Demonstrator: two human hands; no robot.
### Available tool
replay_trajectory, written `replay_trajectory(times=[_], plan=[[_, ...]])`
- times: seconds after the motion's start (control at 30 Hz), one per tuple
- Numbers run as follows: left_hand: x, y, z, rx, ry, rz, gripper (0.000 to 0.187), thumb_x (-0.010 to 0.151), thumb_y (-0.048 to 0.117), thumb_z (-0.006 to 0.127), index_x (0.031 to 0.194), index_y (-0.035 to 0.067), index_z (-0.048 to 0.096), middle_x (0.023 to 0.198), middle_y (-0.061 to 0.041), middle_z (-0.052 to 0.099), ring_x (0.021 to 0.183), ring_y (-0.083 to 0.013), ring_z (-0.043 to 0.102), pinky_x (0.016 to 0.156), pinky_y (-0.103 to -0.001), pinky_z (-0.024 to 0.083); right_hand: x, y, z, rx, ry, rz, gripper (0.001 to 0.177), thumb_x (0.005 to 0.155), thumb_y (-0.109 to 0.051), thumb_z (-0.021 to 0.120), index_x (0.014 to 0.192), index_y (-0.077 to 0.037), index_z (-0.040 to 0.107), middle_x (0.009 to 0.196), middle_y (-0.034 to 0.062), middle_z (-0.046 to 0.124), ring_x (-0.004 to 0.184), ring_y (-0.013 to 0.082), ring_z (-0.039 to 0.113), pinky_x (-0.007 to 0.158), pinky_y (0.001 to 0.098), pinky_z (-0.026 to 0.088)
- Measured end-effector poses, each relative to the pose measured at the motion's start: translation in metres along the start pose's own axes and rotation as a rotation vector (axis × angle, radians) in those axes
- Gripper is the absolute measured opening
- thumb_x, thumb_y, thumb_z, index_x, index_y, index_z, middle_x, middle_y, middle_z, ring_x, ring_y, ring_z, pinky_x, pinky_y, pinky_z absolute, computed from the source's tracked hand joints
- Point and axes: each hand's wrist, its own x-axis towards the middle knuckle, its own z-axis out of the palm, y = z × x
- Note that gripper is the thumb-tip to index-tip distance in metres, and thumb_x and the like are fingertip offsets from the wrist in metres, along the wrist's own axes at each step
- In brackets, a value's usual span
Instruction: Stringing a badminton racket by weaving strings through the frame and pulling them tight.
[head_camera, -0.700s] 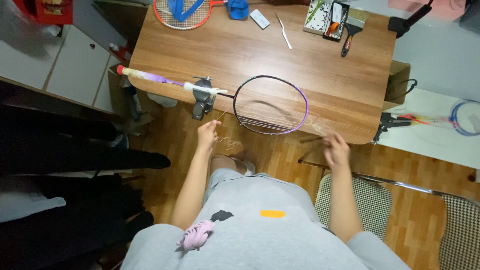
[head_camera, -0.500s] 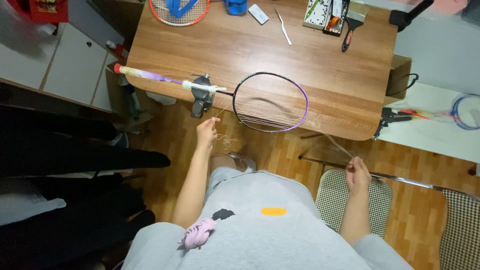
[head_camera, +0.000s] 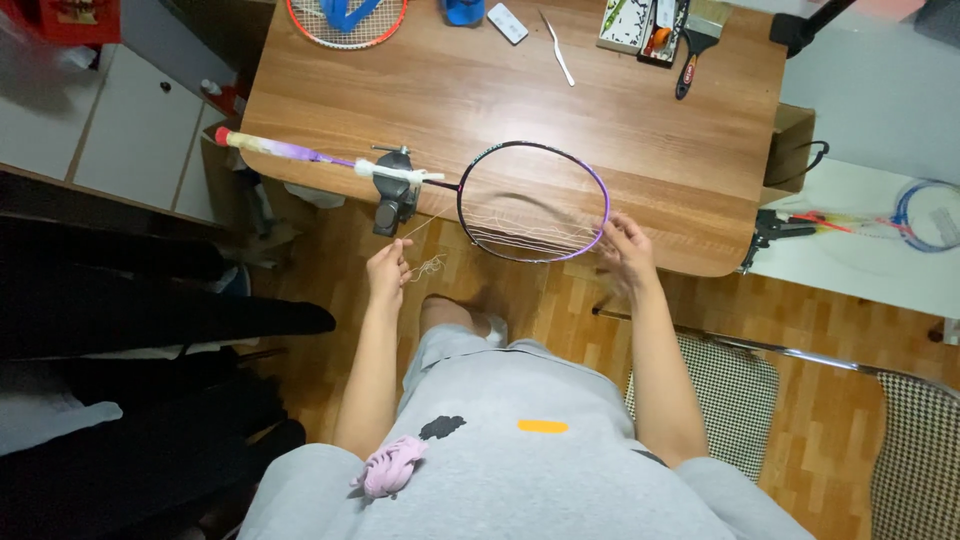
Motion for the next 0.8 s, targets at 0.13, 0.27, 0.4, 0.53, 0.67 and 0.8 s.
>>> replay_trajectory(times=[0.13,0.27,0.4,0.53,0.67,0.8], plan=[[-0.004,0.001,0.001,0.025,-0.007,-0.010,0.024,0.105,0.020,0.058,0.107,-0.001,0.069,0.066,0.008,0.036,0.049,-0.0024,0.030,0.043,-0.021,0.023,-0.007,0.019,-0.076,-0.041,0.007,0.086,0.031,0.102,-0.013,0.076,0.127,0.003,0.066,0.109,0.0101,0.070,0.089,0.0152,0.063,0.075,0.0272,0.052],[-0.002,-0.006,0.003,0.027,-0.015,-0.008,0.024,0.105,0.021,0.058,0.106,-0.001,0.069,0.065,0.007,0.036,0.049,-0.0030,0.031,0.043,-0.021,0.024,-0.041,0.033,-0.179,0.150,0.185,0.020,0.024,0.099,-0.008,0.074,0.121,-0.002,0.068,0.099,0.0067,0.070,0.085,0.0129,0.064,0.074,0.0238,0.053],[0.004,-0.009,-0.006,-0.007,0.012,0.005,0.024,0.105,0.021,0.059,0.105,-0.001,0.070,0.065,0.007,0.036,0.049,-0.0035,0.031,0.043,-0.021,0.024,-0.065,0.047,-0.251,0.275,0.294,-0.089,0.021,0.102,-0.003,0.078,0.117,-0.007,0.064,0.099,0.0056,0.069,0.088,0.0157,0.065,0.079,0.0323,0.057],[0.005,-0.012,-0.013,0.006,0.030,0.003,0.024,0.105,0.022,0.059,0.104,0.001,0.071,0.065,0.008,0.035,0.049,-0.0032,0.030,0.043,-0.021,0.023,-0.080,-0.004,-0.130,-0.171,0.552,0.098,0.030,0.093,-0.006,0.070,0.123,-0.008,0.068,0.108,0.0072,0.073,0.099,0.0197,0.071,0.087,0.0351,0.062],[0.003,-0.017,-0.012,0.060,0.026,0.004,0.026,0.104,0.023,0.060,0.107,0.001,0.073,0.068,0.007,0.046,0.048,-0.0020,0.031,0.042,-0.021,0.023,-0.043,-0.009,-0.065,-0.280,0.295,-0.105,0.033,0.102,-0.019,0.064,0.132,-0.004,0.064,0.122,0.0072,0.071,0.110,0.0200,0.068,0.093,0.0359,0.058],[-0.006,-0.017,-0.004,0.241,0.135,0.133,0.030,0.102,0.024,0.059,0.114,0.002,0.075,0.084,0.003,0.073,0.049,-0.0021,0.036,0.044,-0.021,0.028,-0.042,-0.042,0.013,-0.473,0.027,-0.269,0.045,0.099,-0.017,0.067,0.141,-0.008,0.054,0.129,0.0025,0.064,0.115,0.0134,0.065,0.096,0.0304,0.058]])
